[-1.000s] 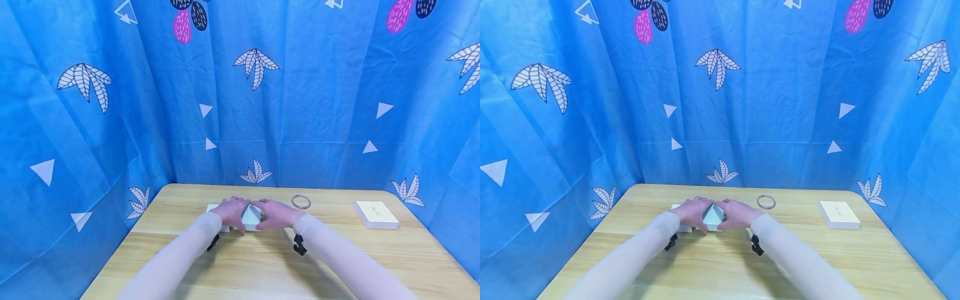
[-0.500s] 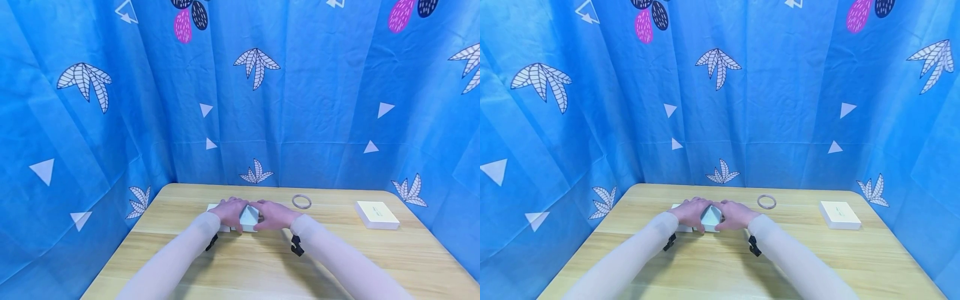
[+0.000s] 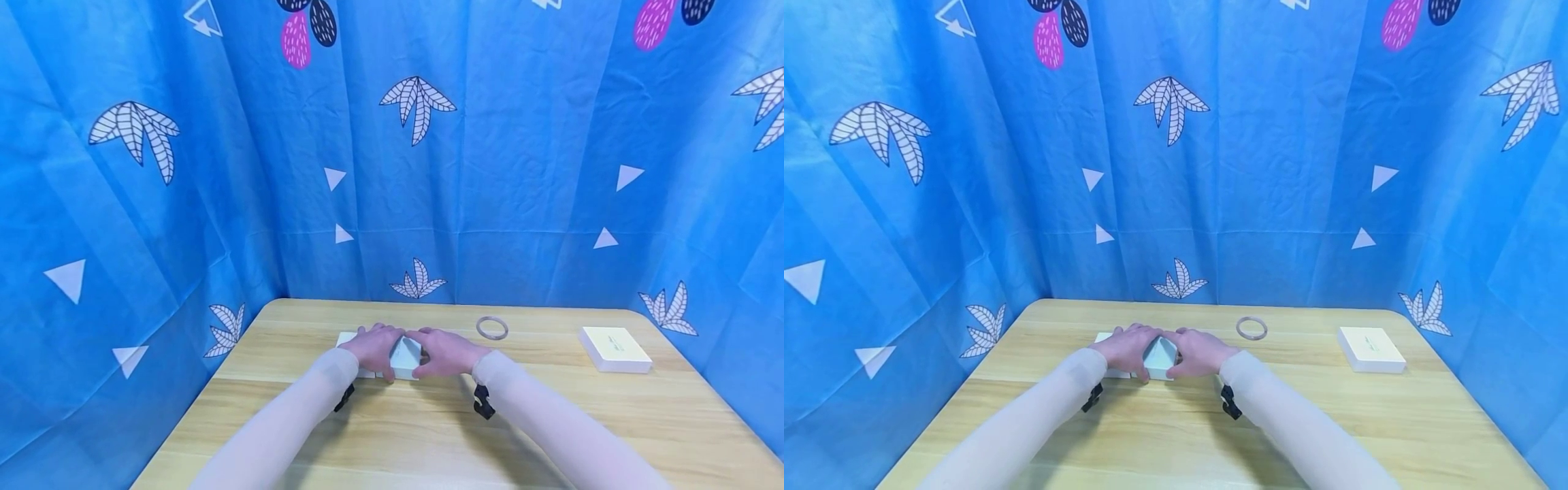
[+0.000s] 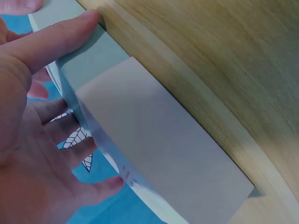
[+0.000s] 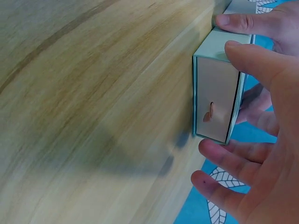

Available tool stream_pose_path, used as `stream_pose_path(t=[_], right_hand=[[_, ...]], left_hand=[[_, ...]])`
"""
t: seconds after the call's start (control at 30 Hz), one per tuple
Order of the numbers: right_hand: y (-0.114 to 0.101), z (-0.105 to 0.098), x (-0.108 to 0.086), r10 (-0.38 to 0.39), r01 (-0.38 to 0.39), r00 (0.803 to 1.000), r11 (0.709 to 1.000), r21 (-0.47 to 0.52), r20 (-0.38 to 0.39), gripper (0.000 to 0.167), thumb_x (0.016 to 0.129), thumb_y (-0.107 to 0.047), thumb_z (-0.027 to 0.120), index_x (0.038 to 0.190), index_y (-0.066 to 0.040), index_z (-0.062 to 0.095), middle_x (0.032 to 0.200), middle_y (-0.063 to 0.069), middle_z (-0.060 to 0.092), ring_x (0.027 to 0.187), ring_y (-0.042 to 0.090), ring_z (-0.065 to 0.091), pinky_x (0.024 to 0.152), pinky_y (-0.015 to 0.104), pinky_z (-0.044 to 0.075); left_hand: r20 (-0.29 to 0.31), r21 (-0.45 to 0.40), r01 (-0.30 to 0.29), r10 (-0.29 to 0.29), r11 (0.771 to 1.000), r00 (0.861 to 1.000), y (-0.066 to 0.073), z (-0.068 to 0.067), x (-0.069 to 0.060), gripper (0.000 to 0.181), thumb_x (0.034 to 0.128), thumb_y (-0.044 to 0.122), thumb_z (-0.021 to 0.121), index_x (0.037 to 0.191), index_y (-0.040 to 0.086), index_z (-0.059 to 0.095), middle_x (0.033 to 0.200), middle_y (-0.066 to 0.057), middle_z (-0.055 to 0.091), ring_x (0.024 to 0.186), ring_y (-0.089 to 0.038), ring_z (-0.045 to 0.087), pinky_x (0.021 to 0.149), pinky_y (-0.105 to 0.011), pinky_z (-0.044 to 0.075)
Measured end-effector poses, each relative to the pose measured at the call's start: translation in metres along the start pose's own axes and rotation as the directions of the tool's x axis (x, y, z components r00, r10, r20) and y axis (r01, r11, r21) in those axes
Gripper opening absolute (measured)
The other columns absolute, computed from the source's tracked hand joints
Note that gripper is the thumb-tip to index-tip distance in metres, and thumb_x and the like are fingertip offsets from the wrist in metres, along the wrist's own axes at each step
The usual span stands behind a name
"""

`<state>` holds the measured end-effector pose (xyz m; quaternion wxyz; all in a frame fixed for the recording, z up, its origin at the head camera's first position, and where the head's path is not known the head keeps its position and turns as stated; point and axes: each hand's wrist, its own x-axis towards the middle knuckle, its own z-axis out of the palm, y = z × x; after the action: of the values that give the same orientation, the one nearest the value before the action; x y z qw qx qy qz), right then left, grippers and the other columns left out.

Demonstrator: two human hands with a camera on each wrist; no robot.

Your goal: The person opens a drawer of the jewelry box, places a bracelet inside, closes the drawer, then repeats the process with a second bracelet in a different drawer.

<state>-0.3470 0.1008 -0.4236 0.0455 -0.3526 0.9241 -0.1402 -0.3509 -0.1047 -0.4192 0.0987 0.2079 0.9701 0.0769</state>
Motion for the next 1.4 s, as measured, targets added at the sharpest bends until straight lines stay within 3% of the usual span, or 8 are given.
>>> stream_pose_path(t=[0.57,0.7,0.87,1.07,1.4], right_hand=[[0.004,0.002,-0.003,0.002,-0.002,1.0,1.0,0.002,-0.024,0.083,0.084,-0.046,0.078,0.152,-0.013,0.045,0.141,0.014,0.058,0.101,0.016,0.063,0.088,0.034,0.054],[0.005,0.004,-0.003,-0.005,0.005,1.0,1.0,-0.002,-0.026,0.082,0.084,-0.047,0.077,0.152,-0.013,0.045,0.141,0.013,0.058,0.103,0.016,0.063,0.089,0.034,0.055],[0.004,0.003,-0.004,-0.009,0.009,1.0,1.0,-0.015,-0.018,0.082,0.086,-0.048,0.075,0.152,-0.011,0.044,0.141,0.014,0.058,0.1,0.015,0.064,0.093,0.037,0.054],[0.004,0.003,-0.005,0.002,-0.002,1.0,1.0,-0.02,-0.011,0.084,0.086,-0.05,0.074,0.154,-0.011,0.041,0.145,0.014,0.055,0.112,0.02,0.064,0.099,0.04,0.052],[0.005,0.004,-0.009,-0.021,0.021,0.999,1.0,-0.017,-0.025,0.084,0.086,-0.048,0.075,0.152,-0.007,0.042,0.146,0.015,0.054,0.112,0.02,0.063,0.1,0.04,0.052]], left_hand=[[0.015,-0.036,0.012,-0.011,0.999,1.0,0.003,0.0,-0.001,0.098,0.0669,0.036,0.094,0.151,0.024,0.044,0.146,0.001,0.053,0.132,-0.026,0.045,0.114,-0.073,0.019],[0.042,-0.06,0.006,-0.004,0.998,0.999,0.001,-0.001,-0.002,0.092,0.0752,0.049,0.082,0.154,0.026,0.041,0.153,0.0,0.047,0.14,-0.029,0.04,0.114,-0.073,0.018],[0.046,-0.108,0.027,-0.022,0.994,0.999,0.002,0.0,0.002,0.075,0.091,0.061,0.053,0.156,0.026,0.039,0.159,-0.003,0.041,0.149,-0.032,0.031,0.115,-0.074,0.01],[-0.018,-0.042,0.064,-0.065,0.997,0.998,0.009,0.009,0.008,0.067,0.102,0.062,0.031,0.156,0.023,0.04,0.16,-0.006,0.04,0.151,-0.035,0.03,0.116,-0.074,0.011],[-0.093,0.085,0.097,-0.089,0.992,0.992,0.014,0.02,0.013,0.068,0.1031,0.062,0.026,0.156,0.02,0.039,0.156,-0.009,0.045,0.147,-0.034,0.037,0.115,-0.072,0.017]])
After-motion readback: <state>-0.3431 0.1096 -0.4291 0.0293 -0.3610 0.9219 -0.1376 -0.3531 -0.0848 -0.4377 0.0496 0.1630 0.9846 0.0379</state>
